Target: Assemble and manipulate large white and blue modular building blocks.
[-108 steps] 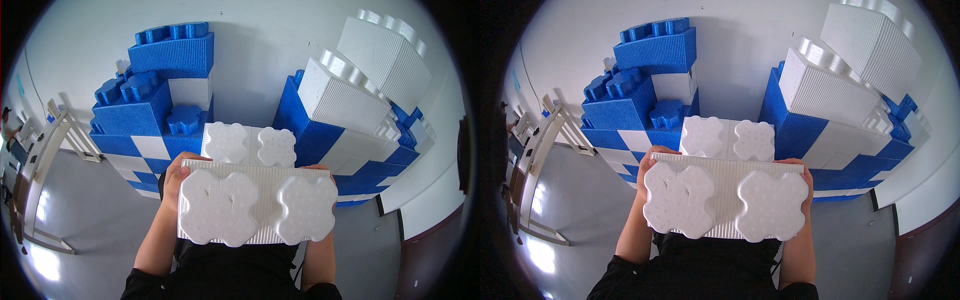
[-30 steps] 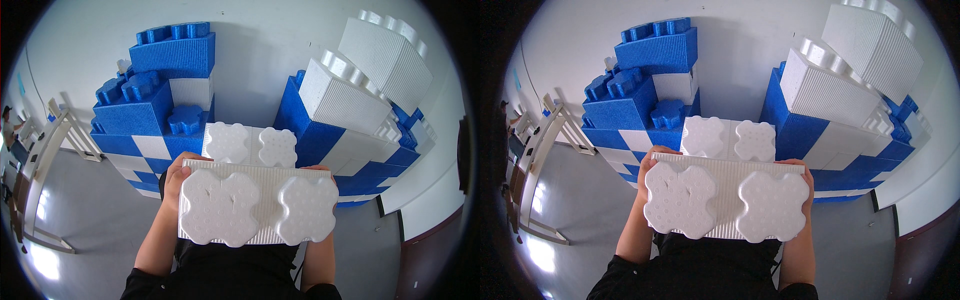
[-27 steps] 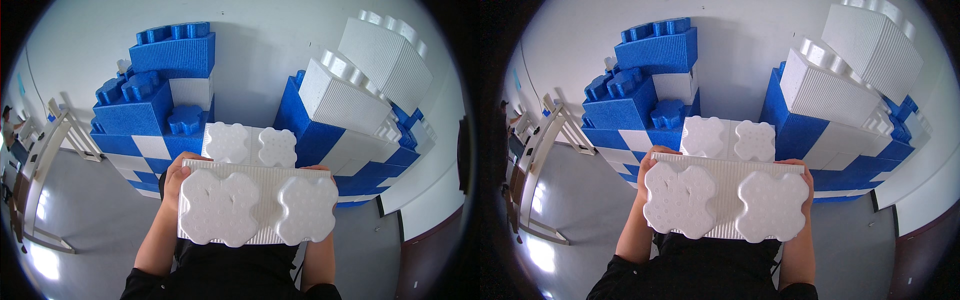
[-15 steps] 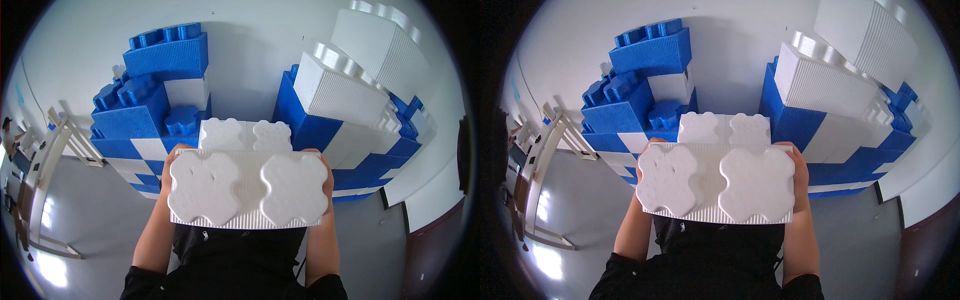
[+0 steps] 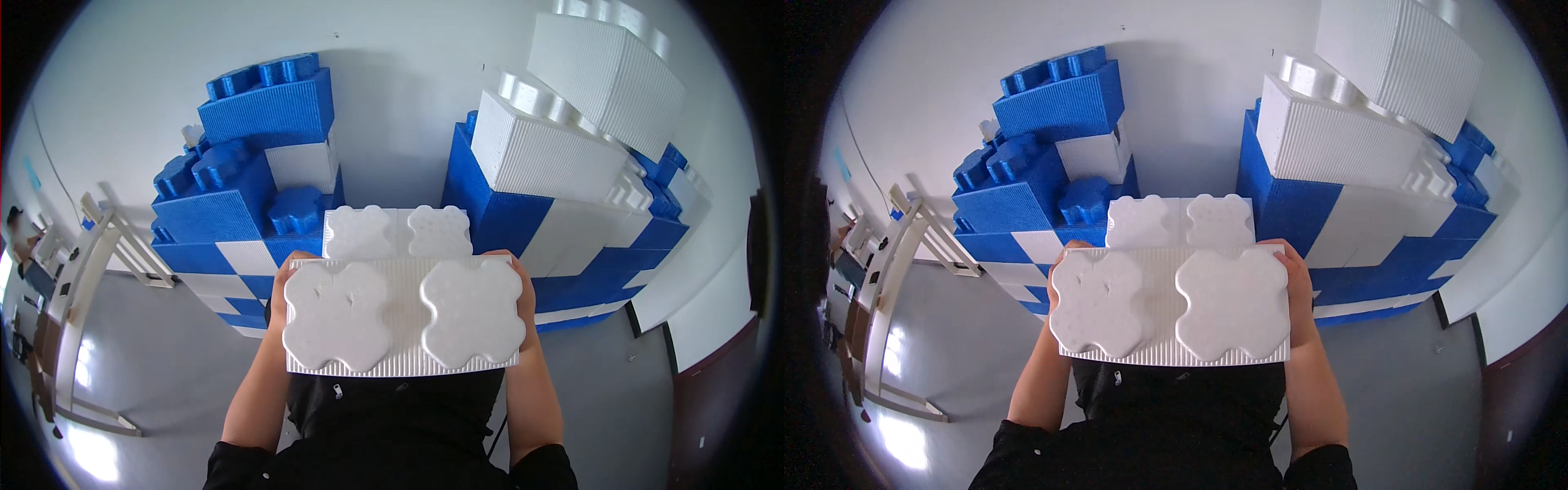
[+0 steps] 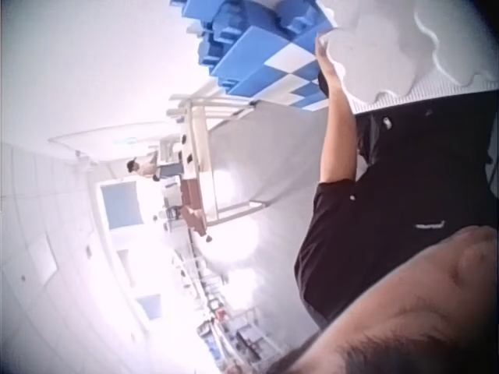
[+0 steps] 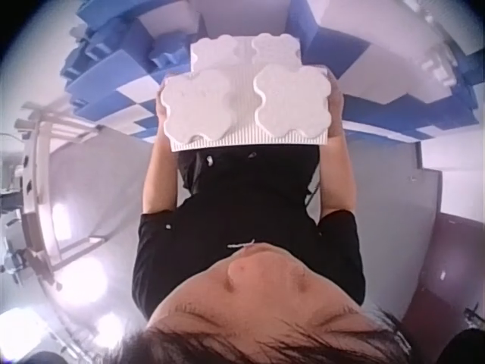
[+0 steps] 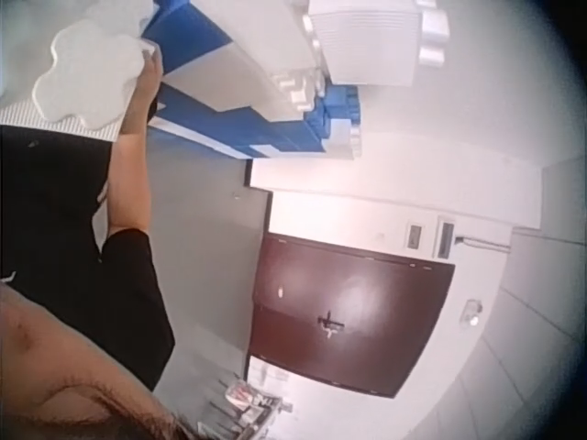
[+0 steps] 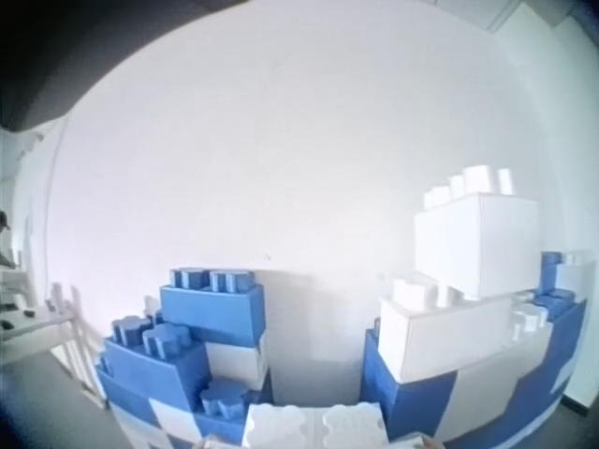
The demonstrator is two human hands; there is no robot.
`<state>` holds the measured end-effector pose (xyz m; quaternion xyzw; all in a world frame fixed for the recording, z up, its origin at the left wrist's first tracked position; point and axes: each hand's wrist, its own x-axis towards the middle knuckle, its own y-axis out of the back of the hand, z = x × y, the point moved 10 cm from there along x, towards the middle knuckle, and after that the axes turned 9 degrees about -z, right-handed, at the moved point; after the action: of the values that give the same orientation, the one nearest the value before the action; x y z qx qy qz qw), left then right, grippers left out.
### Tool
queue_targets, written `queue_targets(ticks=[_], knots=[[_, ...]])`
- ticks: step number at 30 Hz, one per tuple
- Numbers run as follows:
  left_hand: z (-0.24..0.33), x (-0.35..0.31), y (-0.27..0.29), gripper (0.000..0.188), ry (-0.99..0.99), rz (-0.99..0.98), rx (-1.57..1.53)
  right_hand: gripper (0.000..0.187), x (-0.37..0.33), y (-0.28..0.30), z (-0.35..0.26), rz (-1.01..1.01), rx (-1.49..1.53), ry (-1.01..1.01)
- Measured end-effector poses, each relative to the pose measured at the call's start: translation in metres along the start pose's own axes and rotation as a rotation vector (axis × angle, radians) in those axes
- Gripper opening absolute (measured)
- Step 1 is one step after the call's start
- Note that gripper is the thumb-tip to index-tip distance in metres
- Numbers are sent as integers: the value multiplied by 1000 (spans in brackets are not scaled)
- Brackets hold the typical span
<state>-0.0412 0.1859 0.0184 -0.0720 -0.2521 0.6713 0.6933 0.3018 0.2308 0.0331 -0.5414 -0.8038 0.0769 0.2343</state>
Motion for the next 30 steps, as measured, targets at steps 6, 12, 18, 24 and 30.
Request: queue_targets(ticks=[6, 12, 18, 24, 30], knots=[[1, 2, -12, 30, -5, -52, 67, 31, -3, 6, 8, -29, 158, 31], [-5, 3, -4, 34, -36, -83, -25, 30, -7, -8, -4, -17, 127, 35], [-2, 0, -7, 36, -85, -84, -50, 32, -4, 1, 8, -16, 107, 32], [-4, 3, -9, 34, -68, -122, 107, 32, -7, 1, 8, -30, 139, 30], [-4, 6, -5, 30, -91, -144, -23, 37, -4, 7, 14, 13, 76, -12]])
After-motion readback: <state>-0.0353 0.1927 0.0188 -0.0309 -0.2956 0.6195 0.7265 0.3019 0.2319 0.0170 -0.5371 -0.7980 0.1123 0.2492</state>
